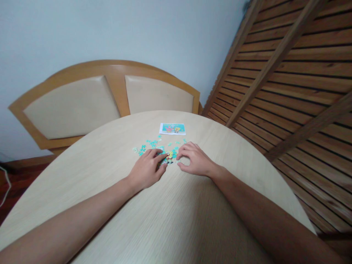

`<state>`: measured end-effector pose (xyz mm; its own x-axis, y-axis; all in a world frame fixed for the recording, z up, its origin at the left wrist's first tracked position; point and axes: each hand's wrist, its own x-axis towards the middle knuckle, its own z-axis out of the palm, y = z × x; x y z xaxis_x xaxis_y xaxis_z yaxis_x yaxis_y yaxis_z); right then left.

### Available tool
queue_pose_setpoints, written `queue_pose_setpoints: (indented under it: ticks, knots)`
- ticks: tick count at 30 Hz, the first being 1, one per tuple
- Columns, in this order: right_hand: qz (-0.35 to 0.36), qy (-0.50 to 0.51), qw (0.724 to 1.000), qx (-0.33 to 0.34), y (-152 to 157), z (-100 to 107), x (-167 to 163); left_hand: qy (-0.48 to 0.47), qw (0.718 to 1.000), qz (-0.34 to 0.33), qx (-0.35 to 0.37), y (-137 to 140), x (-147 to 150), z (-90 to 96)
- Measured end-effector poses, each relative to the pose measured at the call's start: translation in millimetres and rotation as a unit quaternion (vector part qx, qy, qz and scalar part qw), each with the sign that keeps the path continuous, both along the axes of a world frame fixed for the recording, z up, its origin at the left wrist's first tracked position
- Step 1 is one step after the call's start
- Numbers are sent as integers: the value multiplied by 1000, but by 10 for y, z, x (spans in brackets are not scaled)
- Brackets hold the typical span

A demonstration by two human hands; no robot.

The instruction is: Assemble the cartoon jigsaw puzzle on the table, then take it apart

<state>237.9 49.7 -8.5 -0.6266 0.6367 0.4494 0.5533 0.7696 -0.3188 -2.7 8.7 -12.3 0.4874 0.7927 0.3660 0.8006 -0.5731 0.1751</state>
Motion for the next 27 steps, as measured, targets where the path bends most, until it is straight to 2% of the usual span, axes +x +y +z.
queue_pose_setpoints:
  ticks: [7, 27]
  knots:
    - [13, 24, 999, -18, 7, -2, -14, -12, 1000, -7, -1, 1, 4, 3]
    - [42, 22, 999, 9, 24, -38, -13, -19, 998, -51, -15, 9, 0, 11]
